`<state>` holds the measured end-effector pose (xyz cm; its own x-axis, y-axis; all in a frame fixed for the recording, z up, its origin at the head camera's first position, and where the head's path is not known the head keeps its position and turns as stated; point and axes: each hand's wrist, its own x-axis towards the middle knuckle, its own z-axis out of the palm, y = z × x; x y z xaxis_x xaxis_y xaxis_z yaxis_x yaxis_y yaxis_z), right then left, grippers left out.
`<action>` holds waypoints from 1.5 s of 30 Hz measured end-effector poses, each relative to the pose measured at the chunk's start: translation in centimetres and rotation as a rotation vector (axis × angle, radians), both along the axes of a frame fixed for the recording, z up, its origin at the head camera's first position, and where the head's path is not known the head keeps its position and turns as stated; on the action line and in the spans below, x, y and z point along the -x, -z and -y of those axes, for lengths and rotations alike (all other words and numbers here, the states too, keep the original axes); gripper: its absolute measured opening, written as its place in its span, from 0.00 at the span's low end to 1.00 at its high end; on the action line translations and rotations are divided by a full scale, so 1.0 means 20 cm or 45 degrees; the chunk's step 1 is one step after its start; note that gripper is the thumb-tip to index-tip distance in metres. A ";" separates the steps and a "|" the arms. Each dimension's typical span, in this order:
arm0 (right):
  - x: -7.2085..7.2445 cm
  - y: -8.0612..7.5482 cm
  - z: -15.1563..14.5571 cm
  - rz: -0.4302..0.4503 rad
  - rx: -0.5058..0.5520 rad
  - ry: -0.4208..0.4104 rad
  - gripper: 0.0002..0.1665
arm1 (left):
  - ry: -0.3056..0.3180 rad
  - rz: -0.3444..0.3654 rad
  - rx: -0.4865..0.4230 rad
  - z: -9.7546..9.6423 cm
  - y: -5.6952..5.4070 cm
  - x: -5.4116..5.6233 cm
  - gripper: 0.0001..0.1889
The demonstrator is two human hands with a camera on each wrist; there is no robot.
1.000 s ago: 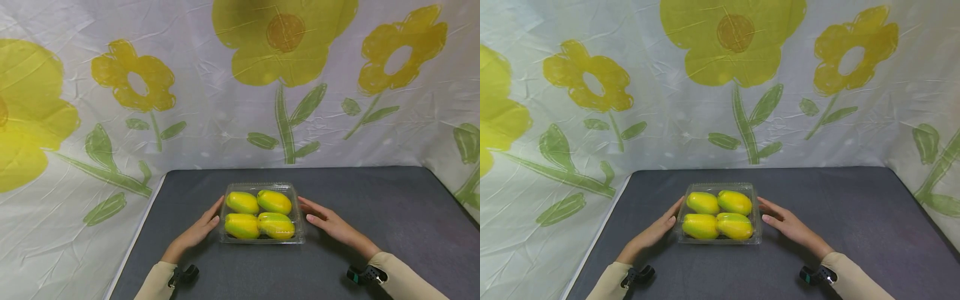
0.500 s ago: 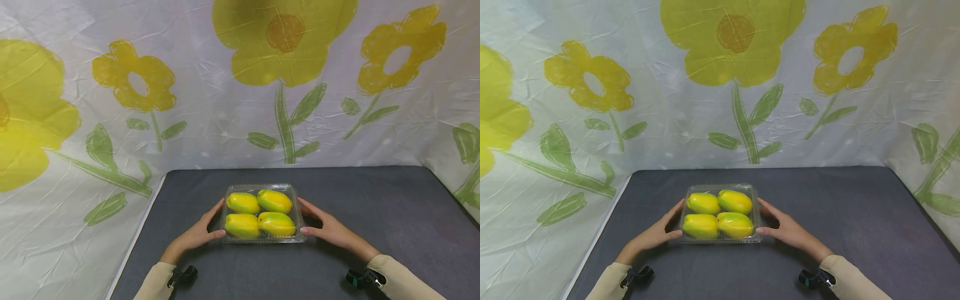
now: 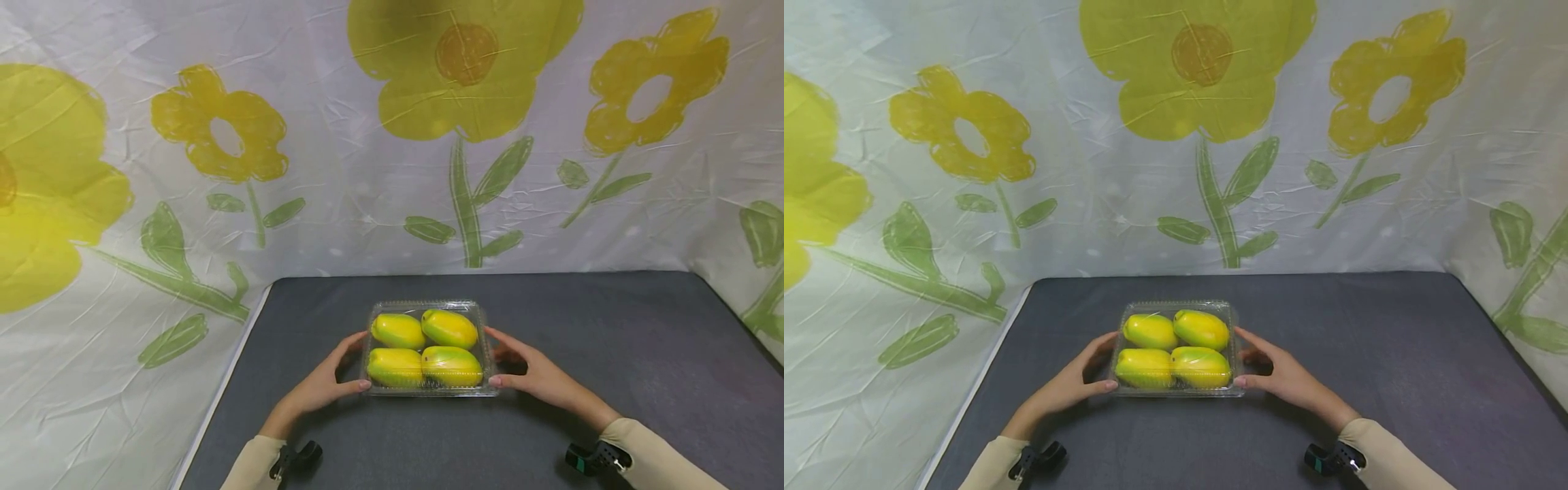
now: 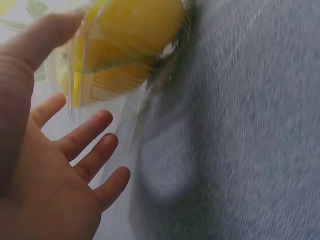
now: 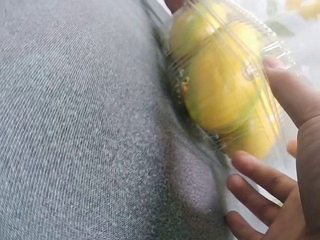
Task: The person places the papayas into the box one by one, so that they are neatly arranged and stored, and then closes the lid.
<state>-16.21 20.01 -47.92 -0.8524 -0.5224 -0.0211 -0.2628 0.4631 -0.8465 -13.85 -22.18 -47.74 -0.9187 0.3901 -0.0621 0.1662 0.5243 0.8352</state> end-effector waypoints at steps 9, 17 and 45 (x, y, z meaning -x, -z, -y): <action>0.00 -0.02 0.01 0.190 0.214 -0.200 0.54 | 0.089 0.001 -0.127 0.00 -0.02 -0.02 0.41; -0.01 -0.05 0.03 0.364 0.299 -0.234 0.56 | 0.163 0.179 -0.335 0.00 -0.01 -0.03 0.43; -0.04 -0.05 0.06 0.444 0.472 -0.184 0.59 | 0.092 0.311 -0.470 -0.02 -0.01 -0.05 0.45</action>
